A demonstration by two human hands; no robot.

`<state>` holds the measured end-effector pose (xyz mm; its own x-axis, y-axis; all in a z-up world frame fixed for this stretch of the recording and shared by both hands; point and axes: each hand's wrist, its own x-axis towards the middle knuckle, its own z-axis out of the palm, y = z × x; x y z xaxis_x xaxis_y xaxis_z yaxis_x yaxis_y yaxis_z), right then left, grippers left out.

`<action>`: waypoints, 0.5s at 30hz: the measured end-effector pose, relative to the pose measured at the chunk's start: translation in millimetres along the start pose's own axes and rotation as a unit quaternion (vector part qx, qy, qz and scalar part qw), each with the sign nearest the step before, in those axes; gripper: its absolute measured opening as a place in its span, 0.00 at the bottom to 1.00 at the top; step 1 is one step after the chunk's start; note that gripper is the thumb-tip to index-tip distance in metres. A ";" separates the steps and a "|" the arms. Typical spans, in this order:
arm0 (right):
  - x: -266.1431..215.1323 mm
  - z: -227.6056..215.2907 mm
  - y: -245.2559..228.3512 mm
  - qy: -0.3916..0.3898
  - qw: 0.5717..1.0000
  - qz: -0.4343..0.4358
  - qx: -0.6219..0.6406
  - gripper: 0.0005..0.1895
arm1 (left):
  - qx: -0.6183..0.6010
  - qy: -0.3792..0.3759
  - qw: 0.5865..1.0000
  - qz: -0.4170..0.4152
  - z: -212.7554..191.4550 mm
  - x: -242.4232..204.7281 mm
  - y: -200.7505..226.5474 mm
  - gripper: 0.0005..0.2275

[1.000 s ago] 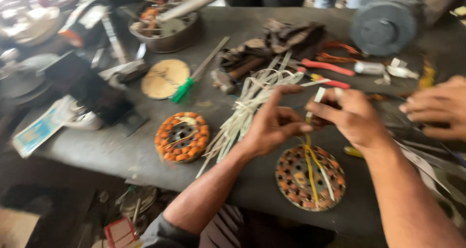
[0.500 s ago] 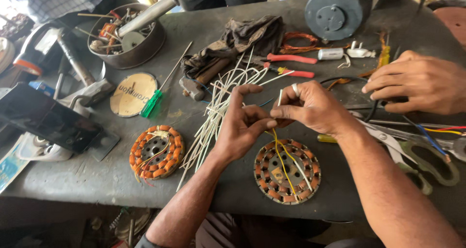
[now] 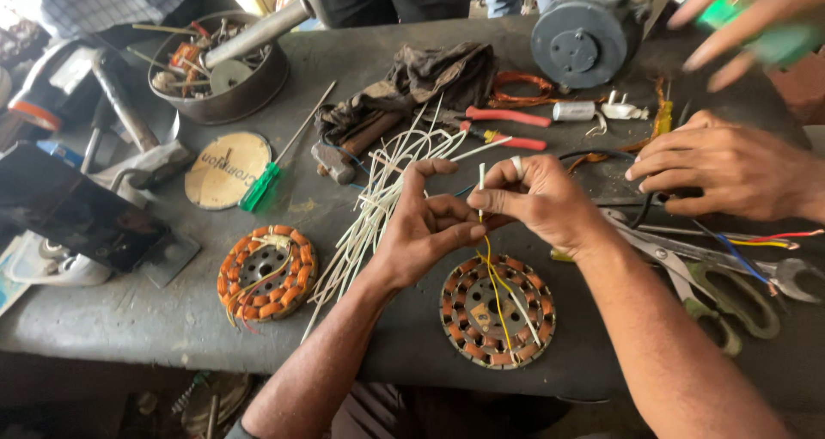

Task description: The person sits on the floor and works on a motor stator, inserting and arranging insulated wires into the slots. They use scissors to cut the wires and a small tool to push the wires into place.

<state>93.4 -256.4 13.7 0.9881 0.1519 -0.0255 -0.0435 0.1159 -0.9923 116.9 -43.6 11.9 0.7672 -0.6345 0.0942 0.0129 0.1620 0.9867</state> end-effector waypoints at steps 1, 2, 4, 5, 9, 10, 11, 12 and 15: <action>0.4 -1.3 0.3 0.000 1.000 0.008 0.000 0.07 | -0.003 -0.006 1.000 0.002 -0.2 -0.4 -0.8 0.32; 0.8 -2.6 0.4 -0.004 1.000 0.016 0.005 0.07 | -0.008 -0.010 1.000 0.004 -0.2 -0.5 -1.1 0.32; 0.9 -5.1 0.7 -0.010 0.999 0.031 0.014 0.07 | -0.019 -0.020 1.000 0.008 0.5 -0.9 -1.4 0.31; 0.8 -6.0 1.0 -0.016 0.999 0.033 0.017 0.08 | -0.014 -0.019 1.000 0.004 0.8 -1.2 -1.4 0.31; 0.8 -6.8 1.0 -0.031 0.996 0.059 0.067 0.07 | 0.004 -0.012 1.000 0.006 0.5 -1.1 0.4 0.29; 0.4 -7.2 0.3 -0.031 0.993 0.069 0.089 0.07 | 0.008 -0.011 1.000 0.011 0.1 -0.8 1.1 0.29; 0.2 -5.9 0.5 -0.025 0.993 0.070 0.090 0.07 | 0.024 -0.008 1.000 0.014 0.0 -1.0 1.7 0.29; 0.5 -5.1 -0.5 -0.020 0.993 0.069 0.090 0.07 | 0.041 -0.004 0.999 0.019 -0.3 -0.8 2.7 0.29; -1.3 -3.2 -3.3 -0.017 0.995 0.055 0.078 0.07 | 0.053 0.003 0.998 0.021 -0.8 -1.4 5.2 0.30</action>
<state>92.8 -260.1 16.7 0.9707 0.2042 -0.1270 -0.1766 0.2471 -0.9528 116.5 -41.3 16.8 0.7698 -0.6237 0.1357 -0.0868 0.1083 0.9903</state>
